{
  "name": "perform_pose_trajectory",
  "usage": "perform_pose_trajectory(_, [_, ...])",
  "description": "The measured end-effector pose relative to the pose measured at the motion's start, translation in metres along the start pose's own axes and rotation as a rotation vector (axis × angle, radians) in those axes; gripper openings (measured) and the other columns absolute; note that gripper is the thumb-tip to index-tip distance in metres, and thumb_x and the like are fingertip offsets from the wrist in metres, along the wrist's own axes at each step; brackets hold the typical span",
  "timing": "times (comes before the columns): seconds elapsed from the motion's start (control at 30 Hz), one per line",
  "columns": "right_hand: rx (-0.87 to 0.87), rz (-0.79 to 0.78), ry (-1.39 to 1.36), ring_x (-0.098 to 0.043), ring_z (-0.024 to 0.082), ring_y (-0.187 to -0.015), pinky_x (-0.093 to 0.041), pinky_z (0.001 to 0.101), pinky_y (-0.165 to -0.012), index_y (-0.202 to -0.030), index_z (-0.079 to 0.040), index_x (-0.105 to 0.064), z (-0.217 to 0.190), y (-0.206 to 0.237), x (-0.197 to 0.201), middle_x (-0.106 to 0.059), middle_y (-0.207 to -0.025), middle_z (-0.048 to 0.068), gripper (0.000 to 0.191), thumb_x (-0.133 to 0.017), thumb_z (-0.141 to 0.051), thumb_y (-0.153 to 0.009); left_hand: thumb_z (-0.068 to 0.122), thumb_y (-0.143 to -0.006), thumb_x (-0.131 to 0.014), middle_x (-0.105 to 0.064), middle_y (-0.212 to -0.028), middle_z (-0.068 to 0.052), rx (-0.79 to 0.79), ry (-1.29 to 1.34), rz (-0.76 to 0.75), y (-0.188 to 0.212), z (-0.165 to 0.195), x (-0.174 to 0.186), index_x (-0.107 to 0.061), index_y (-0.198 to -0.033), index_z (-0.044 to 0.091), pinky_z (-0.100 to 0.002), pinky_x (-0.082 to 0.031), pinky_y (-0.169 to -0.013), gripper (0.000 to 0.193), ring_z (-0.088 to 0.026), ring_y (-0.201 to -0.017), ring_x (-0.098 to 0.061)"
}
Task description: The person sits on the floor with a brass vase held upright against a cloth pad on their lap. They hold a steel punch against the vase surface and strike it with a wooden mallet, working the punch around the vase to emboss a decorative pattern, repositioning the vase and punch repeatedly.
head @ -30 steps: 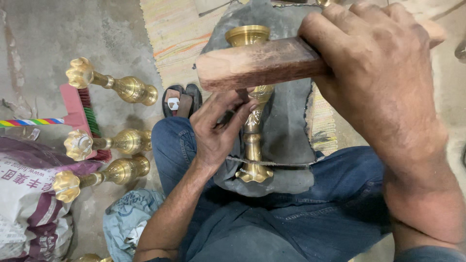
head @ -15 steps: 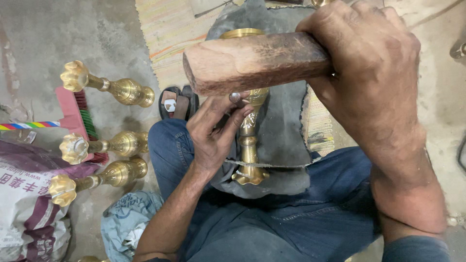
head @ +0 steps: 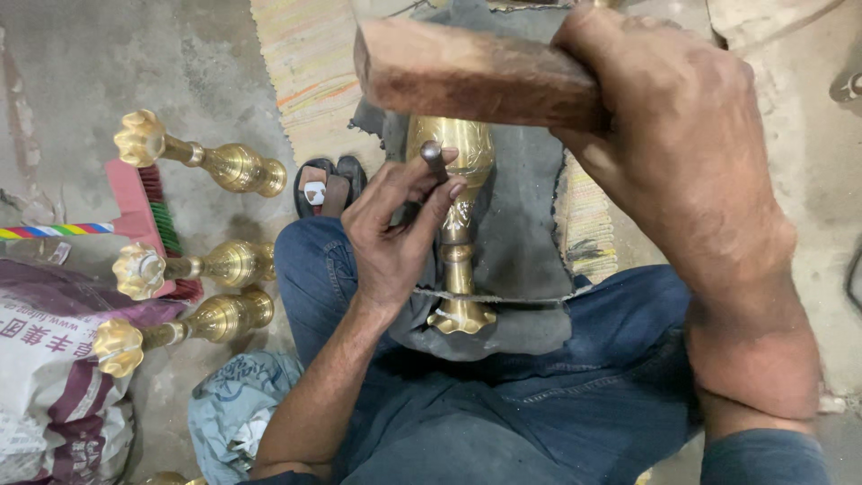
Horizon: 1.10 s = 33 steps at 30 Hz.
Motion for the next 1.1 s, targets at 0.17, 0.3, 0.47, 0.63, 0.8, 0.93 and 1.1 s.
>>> perform_pose_trajectory(0.17, [-0.133,-0.087,-0.366,-0.066,0.029,-0.092,-0.047,0.0441,-0.083,-0.109,-0.007,-0.063,0.012,-0.011,-0.008,-0.065,-0.093,0.008,0.022,-0.081,-0.015,-0.100,0.001,-0.095,-0.082,-0.076,-0.105,-0.007,0.029,0.004,0.015,-0.001,-0.002,0.000,-0.072,-0.119,0.001,-0.025,-0.058,-0.078,0.026,-0.010,-0.085,-0.069])
perform_pose_trajectory(0.3, [-0.030,-0.058,-0.057,-0.070,0.026,-0.091,-0.051,0.0462,-0.085,-0.106,-0.011,-0.066,0.003,-0.015,-0.003,-0.068,-0.090,0.005,0.019,-0.081,-0.008,-0.094,0.001,-0.093,-0.084,-0.073,-0.103,-0.008,0.046,-0.011,0.039,-0.001,-0.006,0.002,-0.071,-0.115,0.001,-0.025,-0.060,-0.078,0.025,-0.011,-0.087,-0.071])
perform_pose_trajectory(0.47, [-0.049,-0.054,-0.182,-0.068,0.026,-0.096,-0.050,0.0443,-0.090,-0.107,-0.010,-0.065,0.005,-0.013,-0.010,-0.067,-0.095,0.006,0.016,-0.078,-0.011,-0.097,0.000,-0.093,-0.083,-0.076,-0.104,-0.007,0.084,0.037,0.034,0.001,-0.011,0.000,-0.071,-0.120,0.001,-0.024,-0.061,-0.078,0.029,-0.010,-0.087,-0.073])
perform_pose_trajectory(0.63, [-0.038,-0.029,-0.297,-0.067,0.027,-0.099,-0.048,0.0422,-0.089,-0.107,-0.008,-0.065,0.008,-0.012,-0.012,-0.067,-0.097,0.007,0.014,-0.076,-0.014,-0.100,-0.001,-0.095,-0.081,-0.076,-0.107,-0.008,0.086,0.073,0.016,0.001,-0.013,-0.002,-0.071,-0.124,0.000,-0.024,-0.062,-0.080,0.031,-0.011,-0.090,-0.073])
perform_pose_trajectory(0.8, [-0.006,-0.028,-0.219,-0.066,0.024,-0.098,-0.047,0.0388,-0.086,-0.104,-0.009,-0.065,0.006,-0.014,-0.014,-0.067,-0.095,0.005,0.013,-0.075,-0.014,-0.097,-0.001,-0.093,-0.083,-0.075,-0.104,-0.007,0.085,0.051,0.038,0.002,-0.015,-0.001,-0.071,-0.123,0.000,-0.024,-0.061,-0.078,0.033,-0.010,-0.087,-0.072])
perform_pose_trajectory(0.93, [0.035,-0.003,-0.100,-0.065,0.020,-0.104,-0.047,0.0367,-0.091,-0.101,-0.011,-0.061,0.001,-0.012,-0.014,-0.067,-0.098,0.001,0.013,-0.070,-0.013,-0.091,0.000,-0.093,-0.084,-0.075,-0.104,-0.007,0.055,0.034,0.036,0.004,-0.013,-0.001,-0.071,-0.121,-0.001,-0.025,-0.060,-0.079,0.031,-0.011,-0.088,-0.072])
perform_pose_trajectory(1.1, [0.040,-0.005,-0.068,-0.065,0.019,-0.103,-0.046,0.0367,-0.090,-0.102,-0.013,-0.062,0.000,-0.009,-0.015,-0.066,-0.098,0.000,0.016,-0.074,-0.011,-0.092,0.000,-0.091,-0.085,-0.074,-0.103,-0.007,0.030,-0.022,0.060,0.006,-0.012,0.000,-0.071,-0.116,-0.002,-0.025,-0.058,-0.081,0.029,-0.011,-0.087,-0.070])
Point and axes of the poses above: each hand's wrist, its own y-axis away from the middle knuckle, its own x-axis out of the back of the hand, z = x × y, the point moved 9 cm from there along -y, towards the middle knuckle
